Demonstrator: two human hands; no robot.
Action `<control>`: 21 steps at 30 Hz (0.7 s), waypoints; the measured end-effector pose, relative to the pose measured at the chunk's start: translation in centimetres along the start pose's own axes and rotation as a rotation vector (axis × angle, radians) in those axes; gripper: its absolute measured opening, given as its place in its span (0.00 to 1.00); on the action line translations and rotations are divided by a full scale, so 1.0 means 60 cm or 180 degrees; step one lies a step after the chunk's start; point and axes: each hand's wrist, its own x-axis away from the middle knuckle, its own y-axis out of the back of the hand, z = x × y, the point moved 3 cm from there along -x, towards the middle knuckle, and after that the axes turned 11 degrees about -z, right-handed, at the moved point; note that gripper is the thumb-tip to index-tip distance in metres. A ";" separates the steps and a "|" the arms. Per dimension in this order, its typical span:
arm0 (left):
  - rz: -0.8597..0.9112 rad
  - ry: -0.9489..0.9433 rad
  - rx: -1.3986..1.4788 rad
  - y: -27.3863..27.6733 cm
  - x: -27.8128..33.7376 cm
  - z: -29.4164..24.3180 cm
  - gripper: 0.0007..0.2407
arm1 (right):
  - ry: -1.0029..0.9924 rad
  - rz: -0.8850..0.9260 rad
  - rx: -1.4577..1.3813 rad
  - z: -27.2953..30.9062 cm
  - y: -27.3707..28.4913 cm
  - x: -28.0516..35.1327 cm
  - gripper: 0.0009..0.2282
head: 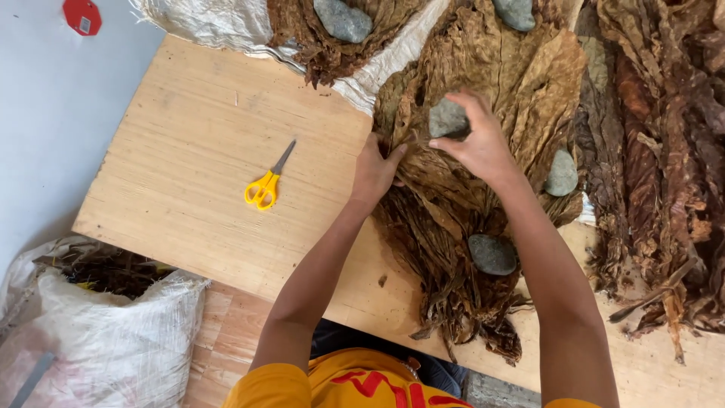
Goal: Flattening large dried leaves on a table and removing the central stems by hand while using stones as weights.
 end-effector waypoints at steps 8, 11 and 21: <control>-0.0204 -0.0480 -0.0641 0.035 -0.028 -0.039 0.19 | 0.0185 0.0310 0.0766 -0.090 0.004 -0.038 0.16; -0.0589 -0.1653 -0.1054 -0.017 -0.094 -0.064 0.12 | 0.0537 -0.0461 0.0842 -0.163 0.015 -0.081 0.09; -0.0731 -0.2846 -0.3088 -0.241 -0.340 -0.032 0.18 | -0.0203 0.1180 0.2556 -0.193 -0.040 -0.123 0.30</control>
